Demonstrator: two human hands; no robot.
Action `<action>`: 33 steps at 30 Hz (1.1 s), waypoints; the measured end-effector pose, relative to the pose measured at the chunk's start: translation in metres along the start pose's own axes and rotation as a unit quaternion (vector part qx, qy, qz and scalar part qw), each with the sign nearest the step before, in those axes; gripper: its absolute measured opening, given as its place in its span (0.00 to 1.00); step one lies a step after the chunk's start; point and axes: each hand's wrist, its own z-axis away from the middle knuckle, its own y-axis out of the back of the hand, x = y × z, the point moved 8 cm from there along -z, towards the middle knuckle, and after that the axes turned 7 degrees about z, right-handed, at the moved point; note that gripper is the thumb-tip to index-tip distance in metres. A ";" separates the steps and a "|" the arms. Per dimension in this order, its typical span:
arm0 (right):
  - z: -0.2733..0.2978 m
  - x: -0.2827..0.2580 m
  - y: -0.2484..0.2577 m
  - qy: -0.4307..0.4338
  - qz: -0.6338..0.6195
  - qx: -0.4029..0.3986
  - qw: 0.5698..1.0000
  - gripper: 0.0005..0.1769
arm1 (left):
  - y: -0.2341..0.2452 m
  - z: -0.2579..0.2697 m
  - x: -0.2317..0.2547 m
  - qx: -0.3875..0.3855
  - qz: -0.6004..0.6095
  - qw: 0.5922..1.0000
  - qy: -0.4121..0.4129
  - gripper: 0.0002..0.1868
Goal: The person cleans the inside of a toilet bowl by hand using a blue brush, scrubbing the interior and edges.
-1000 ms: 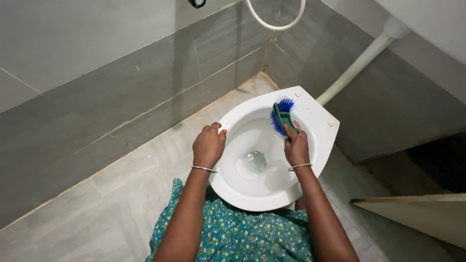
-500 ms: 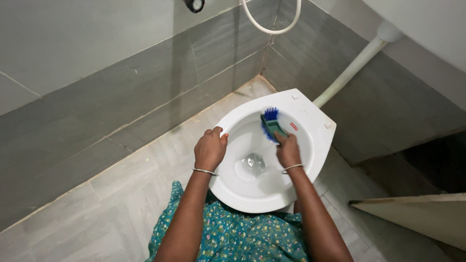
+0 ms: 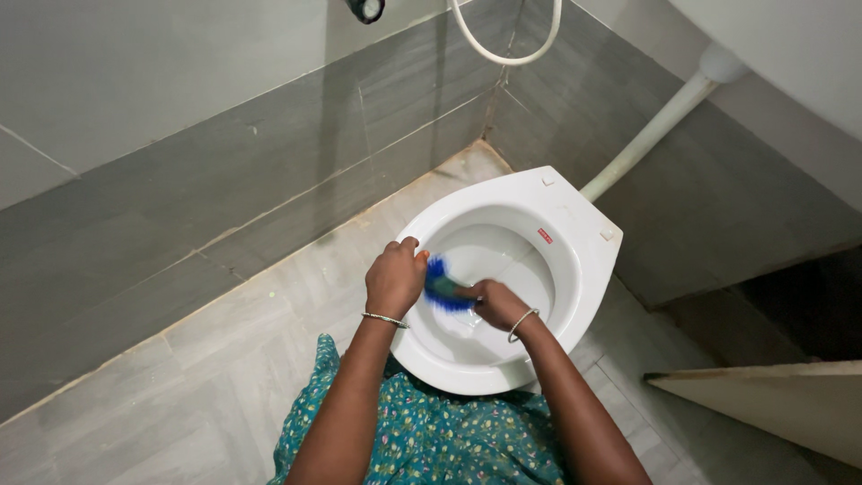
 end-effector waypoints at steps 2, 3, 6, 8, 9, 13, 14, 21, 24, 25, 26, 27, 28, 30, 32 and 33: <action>-0.005 0.000 -0.032 0.038 0.035 -0.087 0.995 0.28 | 0.000 -0.001 0.000 0.006 0.001 1.000 -0.001 0.18; -0.013 0.010 -0.049 0.007 0.073 -0.124 0.990 0.28 | -0.001 -0.001 0.000 0.004 0.001 1.000 0.000 0.18; -0.032 0.054 -0.084 -0.083 0.152 -0.184 0.968 0.22 | -0.002 0.001 0.000 -0.007 -0.002 1.000 0.003 0.18; -0.042 0.087 -0.100 -0.143 0.193 -0.204 0.949 0.15 | -0.001 0.002 0.002 -0.016 -0.006 1.000 0.004 0.18; -0.046 0.104 -0.105 -0.165 0.221 -0.198 0.941 0.15 | -0.002 0.002 0.002 -0.027 -0.010 1.000 0.007 0.18; -0.053 0.140 -0.132 -0.159 0.272 -0.224 0.922 0.16 | 0.001 0.002 0.002 -0.027 -0.008 1.000 0.004 0.18; -0.056 0.142 -0.131 -0.159 0.272 -0.223 0.923 0.16 | 0.002 0.001 0.002 -0.026 -0.008 1.000 0.003 0.18; -0.046 0.119 -0.060 -0.035 0.135 -0.139 0.980 0.30 | 0.003 -0.002 -0.002 -0.025 -0.007 1.000 0.007 0.18; -0.005 0.101 0.038 -0.010 0.044 -0.032 0.998 0.26 | -0.002 0.000 0.001 -0.018 0.003 1.000 -0.005 0.18; 0.012 0.102 0.065 -0.052 -0.027 -0.007 0.998 0.29 | -0.002 0.001 0.002 -0.016 0.004 1.000 -0.012 0.18; 0.030 0.100 0.092 -0.066 -0.081 0.033 0.994 0.28 | -0.003 0.001 0.003 -0.016 0.005 1.000 -0.012 0.18; 0.046 0.101 0.115 -0.079 -0.135 0.073 0.985 0.28 | -0.006 0.002 0.002 -0.032 0.002 0.999 -0.003 0.18; 0.060 0.103 0.134 -0.094 -0.125 0.108 0.982 0.29 | -0.008 0.002 0.002 -0.047 -0.002 0.999 0.006 0.17; 0.074 0.110 0.149 -0.108 -0.114 0.142 0.977 0.30 | -0.009 0.003 0.004 -0.055 -0.010 0.998 0.002 0.17; 0.088 0.141 0.163 -0.213 -0.017 0.250 0.944 0.29 | -0.010 0.003 0.004 -0.063 -0.018 0.998 -0.002 0.16; 0.077 0.151 0.155 -0.213 -0.016 0.251 0.944 0.29 | -0.012 0.004 0.003 -0.074 -0.036 0.997 -0.006 0.17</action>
